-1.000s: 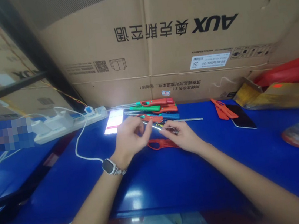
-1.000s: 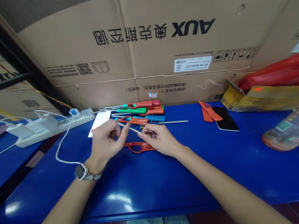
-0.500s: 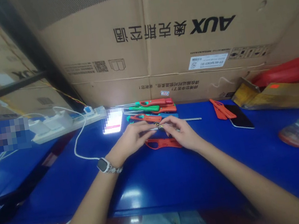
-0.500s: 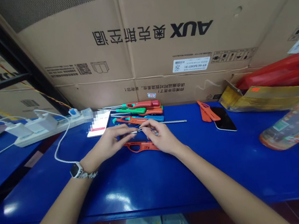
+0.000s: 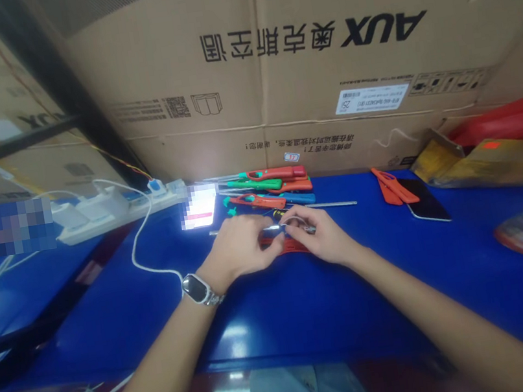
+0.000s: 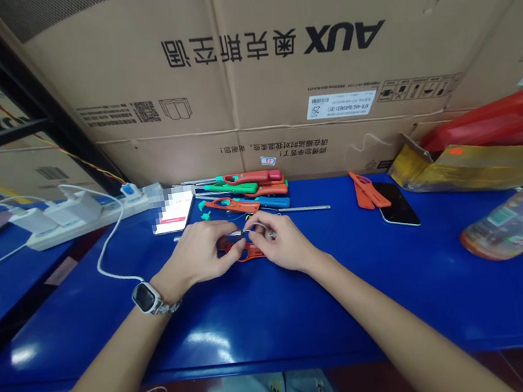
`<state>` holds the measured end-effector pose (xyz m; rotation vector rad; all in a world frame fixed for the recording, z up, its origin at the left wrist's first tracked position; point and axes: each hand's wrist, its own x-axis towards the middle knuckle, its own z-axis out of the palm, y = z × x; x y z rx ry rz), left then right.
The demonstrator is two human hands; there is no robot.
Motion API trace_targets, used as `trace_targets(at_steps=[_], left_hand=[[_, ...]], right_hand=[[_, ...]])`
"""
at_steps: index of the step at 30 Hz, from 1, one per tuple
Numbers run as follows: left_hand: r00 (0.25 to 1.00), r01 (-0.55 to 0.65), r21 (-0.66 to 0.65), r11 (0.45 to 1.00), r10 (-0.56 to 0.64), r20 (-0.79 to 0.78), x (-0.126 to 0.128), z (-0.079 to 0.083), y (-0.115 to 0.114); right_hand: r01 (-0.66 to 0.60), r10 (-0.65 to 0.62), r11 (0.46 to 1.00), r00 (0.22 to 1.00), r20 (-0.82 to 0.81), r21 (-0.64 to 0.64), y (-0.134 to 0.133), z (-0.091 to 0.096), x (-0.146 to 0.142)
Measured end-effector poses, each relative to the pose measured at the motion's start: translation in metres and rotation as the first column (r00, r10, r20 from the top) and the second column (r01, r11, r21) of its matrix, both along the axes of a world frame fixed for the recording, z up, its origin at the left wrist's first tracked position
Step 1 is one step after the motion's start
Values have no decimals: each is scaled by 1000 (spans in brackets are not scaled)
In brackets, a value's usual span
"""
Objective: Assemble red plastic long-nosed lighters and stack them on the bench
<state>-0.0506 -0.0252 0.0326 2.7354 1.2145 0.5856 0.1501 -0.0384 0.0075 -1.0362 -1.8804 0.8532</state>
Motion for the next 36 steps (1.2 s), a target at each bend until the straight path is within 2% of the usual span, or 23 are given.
trace_targets(at_steps=[7,16,20,25,31,36], left_hand=[[989,-98,38,994,102,-105,4,-5,3],[983,-31,5,1000,31,-181,3,-7,6],[999,-37,-120,992,35,-22,-2,-6,8],[993,5,-294,956,29,110,-12,-7,15],[961,94,-362,928,11,277,-19,-7,22],[926,151,-393,907,9,377,-20,0,19]], right_hand=[[-10,10,1000,1000,-10,-6,-2,1,1],[4,-3,1000,1000,15,-29,-1,-2,6],[-19,20,999,1000,10,-26,-2,0,13],[-27,32,998,995,94,-49,-5,0,18],[-12,13,1000,988,152,-10,-5,-6,15],[27,-27,1000,989,148,4,-7,-5,15]])
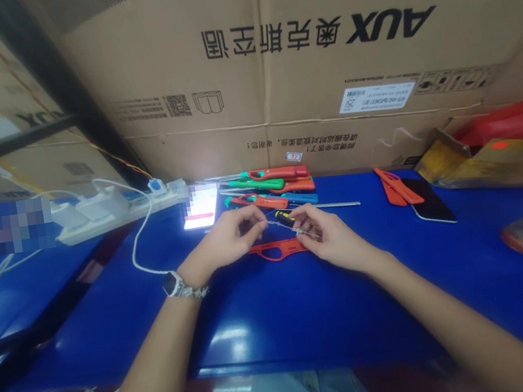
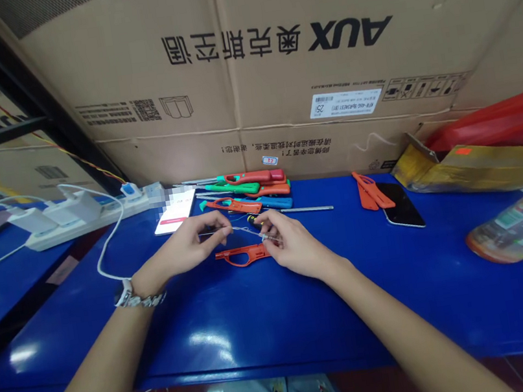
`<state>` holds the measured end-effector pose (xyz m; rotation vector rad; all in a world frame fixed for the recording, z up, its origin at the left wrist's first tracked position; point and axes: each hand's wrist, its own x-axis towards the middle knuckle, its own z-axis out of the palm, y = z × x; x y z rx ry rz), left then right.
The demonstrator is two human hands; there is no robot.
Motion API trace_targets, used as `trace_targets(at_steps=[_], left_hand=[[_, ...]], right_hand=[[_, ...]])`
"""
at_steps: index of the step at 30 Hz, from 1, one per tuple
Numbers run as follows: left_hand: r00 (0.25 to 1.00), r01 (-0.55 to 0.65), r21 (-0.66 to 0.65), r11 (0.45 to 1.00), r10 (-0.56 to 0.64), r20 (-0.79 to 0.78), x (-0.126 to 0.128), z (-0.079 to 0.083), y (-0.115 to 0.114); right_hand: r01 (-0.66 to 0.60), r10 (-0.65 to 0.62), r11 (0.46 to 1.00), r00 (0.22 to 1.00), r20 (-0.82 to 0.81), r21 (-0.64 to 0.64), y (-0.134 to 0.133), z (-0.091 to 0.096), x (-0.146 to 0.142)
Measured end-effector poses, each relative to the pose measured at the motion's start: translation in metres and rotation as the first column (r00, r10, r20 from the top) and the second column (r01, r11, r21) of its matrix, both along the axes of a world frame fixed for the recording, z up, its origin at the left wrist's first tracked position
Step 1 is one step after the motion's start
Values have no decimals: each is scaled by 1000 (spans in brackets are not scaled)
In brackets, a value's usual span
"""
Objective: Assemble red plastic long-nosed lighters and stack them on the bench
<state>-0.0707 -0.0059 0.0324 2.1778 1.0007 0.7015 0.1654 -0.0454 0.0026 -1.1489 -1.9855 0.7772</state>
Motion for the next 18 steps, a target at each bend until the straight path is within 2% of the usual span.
trace_targets(at_steps=[5,10,15,18], left_hand=[[998,46,-13,999,-45,39,1,5,-3],[997,68,-40,997,-67,38,3,4,-3],[997,70,-64,995,-68,23,5,6,-5],[997,73,-70,995,-71,31,6,9,-6]], right_hand=[[34,-42,993,996,76,109,-1,5,-1],[98,-95,994,994,62,-45,2,5,-1],[131,-134,991,986,104,36,1,10,1],[92,-91,996,989,113,-4,0,10,-1]])
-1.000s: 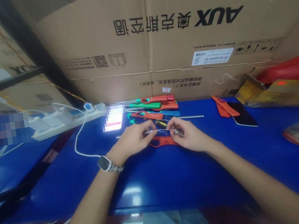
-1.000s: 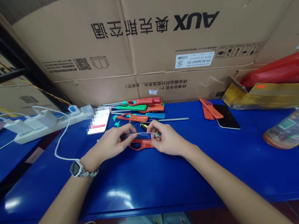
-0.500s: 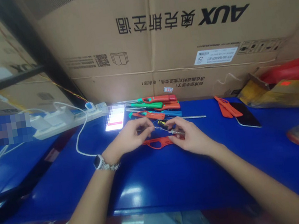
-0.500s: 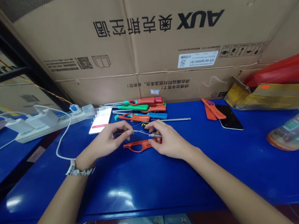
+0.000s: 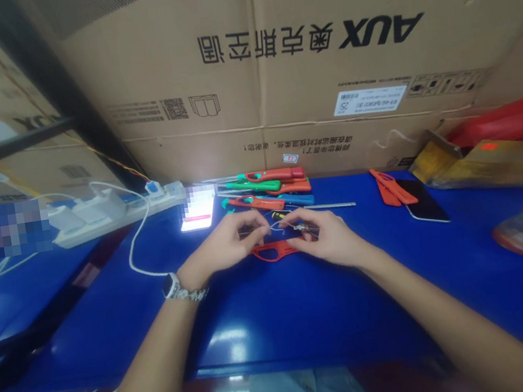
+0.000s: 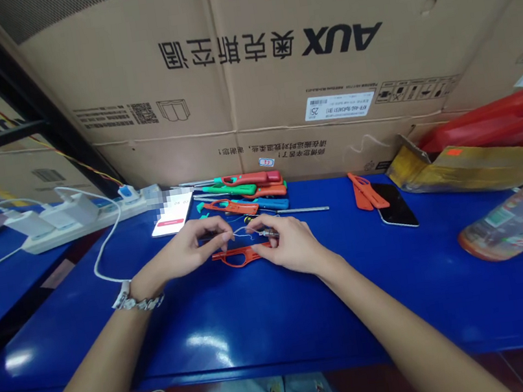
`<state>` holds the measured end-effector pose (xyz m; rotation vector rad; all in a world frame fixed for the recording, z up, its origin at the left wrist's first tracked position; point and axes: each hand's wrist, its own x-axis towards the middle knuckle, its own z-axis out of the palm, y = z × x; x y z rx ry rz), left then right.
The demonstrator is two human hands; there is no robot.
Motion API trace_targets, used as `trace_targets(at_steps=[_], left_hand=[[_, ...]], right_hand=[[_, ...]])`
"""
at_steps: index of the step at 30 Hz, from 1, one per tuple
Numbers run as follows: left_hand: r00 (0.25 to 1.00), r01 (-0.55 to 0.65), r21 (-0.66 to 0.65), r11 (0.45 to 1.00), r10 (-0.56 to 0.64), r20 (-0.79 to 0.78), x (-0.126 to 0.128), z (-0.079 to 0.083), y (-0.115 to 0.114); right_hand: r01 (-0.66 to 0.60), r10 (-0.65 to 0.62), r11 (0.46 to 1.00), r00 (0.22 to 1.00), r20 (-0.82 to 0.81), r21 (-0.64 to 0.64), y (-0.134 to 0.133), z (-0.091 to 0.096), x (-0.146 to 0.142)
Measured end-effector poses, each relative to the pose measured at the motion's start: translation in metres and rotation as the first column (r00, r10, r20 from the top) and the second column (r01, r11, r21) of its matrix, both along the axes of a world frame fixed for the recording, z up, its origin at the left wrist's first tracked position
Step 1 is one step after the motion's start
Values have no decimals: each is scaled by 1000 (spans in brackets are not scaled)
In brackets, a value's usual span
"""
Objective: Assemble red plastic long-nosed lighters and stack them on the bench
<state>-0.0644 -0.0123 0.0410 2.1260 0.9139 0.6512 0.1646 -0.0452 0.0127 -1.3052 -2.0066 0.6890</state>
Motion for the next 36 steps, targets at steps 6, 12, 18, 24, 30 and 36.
trace_targets(at_steps=[6,12,18,24,30,36], left_hand=[[1000,11,1,1000,-11,-9,-1,-2,2],[991,16,-35,999,-20,-132,-4,-9,5],[970,36,162,986,5,-241,-2,-17,5],[960,1,142,990,38,-276,2,-24,7],[957,63,308,949,30,-289,1,-29,13],[963,113,321,940,-24,-269,0,-31,20]], right_hand=[[23,-26,997,999,-45,-69,5,-3,2],[37,-30,998,992,124,-56,5,1,6],[15,-32,998,956,293,63,4,1,2],[30,-39,999,947,317,33,5,-3,3],[-3,-9,999,952,307,41,5,-6,3],[-54,38,997,961,275,53,6,-8,2]])
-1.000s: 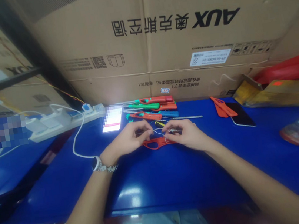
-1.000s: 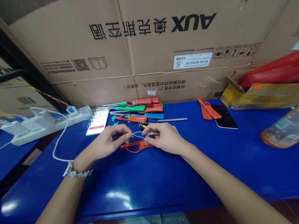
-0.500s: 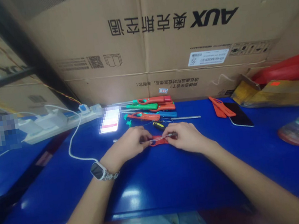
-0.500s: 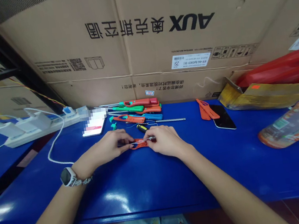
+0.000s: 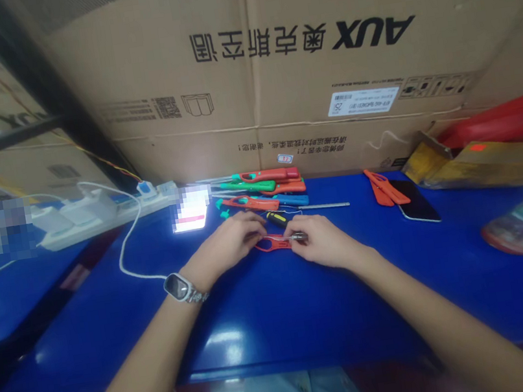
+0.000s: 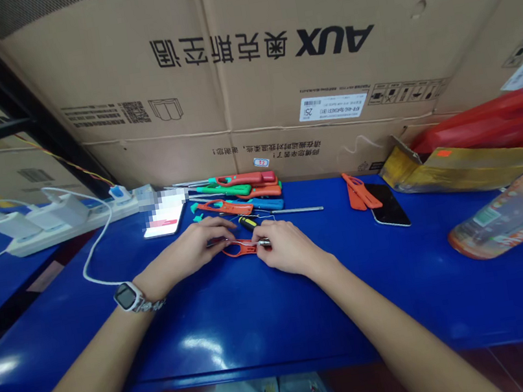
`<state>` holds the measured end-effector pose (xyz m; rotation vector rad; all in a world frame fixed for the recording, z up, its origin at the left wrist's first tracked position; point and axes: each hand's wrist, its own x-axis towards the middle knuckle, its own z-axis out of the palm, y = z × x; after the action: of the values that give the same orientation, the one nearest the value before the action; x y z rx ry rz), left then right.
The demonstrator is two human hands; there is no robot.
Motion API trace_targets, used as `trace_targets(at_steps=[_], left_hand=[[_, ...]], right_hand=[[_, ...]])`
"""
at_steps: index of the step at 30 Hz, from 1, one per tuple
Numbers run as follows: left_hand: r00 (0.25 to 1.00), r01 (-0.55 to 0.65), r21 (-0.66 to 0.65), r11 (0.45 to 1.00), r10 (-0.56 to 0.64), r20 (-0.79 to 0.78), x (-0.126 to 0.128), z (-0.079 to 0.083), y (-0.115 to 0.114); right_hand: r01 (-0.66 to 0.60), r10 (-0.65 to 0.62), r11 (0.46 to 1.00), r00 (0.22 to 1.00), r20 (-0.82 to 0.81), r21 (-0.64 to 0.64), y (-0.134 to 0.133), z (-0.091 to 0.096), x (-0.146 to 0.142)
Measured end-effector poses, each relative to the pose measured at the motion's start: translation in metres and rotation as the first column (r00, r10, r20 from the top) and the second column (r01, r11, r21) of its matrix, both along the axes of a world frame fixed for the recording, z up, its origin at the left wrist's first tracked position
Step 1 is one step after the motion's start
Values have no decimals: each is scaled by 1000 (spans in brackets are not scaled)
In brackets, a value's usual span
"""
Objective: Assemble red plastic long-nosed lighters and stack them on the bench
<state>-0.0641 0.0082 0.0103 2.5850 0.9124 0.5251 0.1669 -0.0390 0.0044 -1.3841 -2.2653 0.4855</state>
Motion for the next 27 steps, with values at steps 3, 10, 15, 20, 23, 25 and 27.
trace_targets(at_steps=[3,10,15,20,23,25,27], left_hand=[[1000,11,-44,999,-11,-19,0,1,3],[1000,11,-66,998,-10,5,-3,-3,9],[999,23,-102,994,-25,-22,-3,-1,11],[999,35,-122,992,-39,-26,-3,2,11],[997,57,-80,995,-60,-39,-2,2,12],[995,67,-42,997,-70,-69,-1,2,11],[991,64,-12,998,-65,-114,0,4,8]], right_hand=[[-8,8,1000,1000,1,4,0,0,0],[-1,0,1000,1000,19,25,-1,1,-2],[3,-5,999,999,46,35,-2,1,-2],[8,-10,999,998,64,32,-2,2,-3],[15,-16,999,998,63,29,-2,2,-4],[18,-19,999,998,58,28,-2,1,-4],[15,-16,999,999,44,30,-1,1,-3]])
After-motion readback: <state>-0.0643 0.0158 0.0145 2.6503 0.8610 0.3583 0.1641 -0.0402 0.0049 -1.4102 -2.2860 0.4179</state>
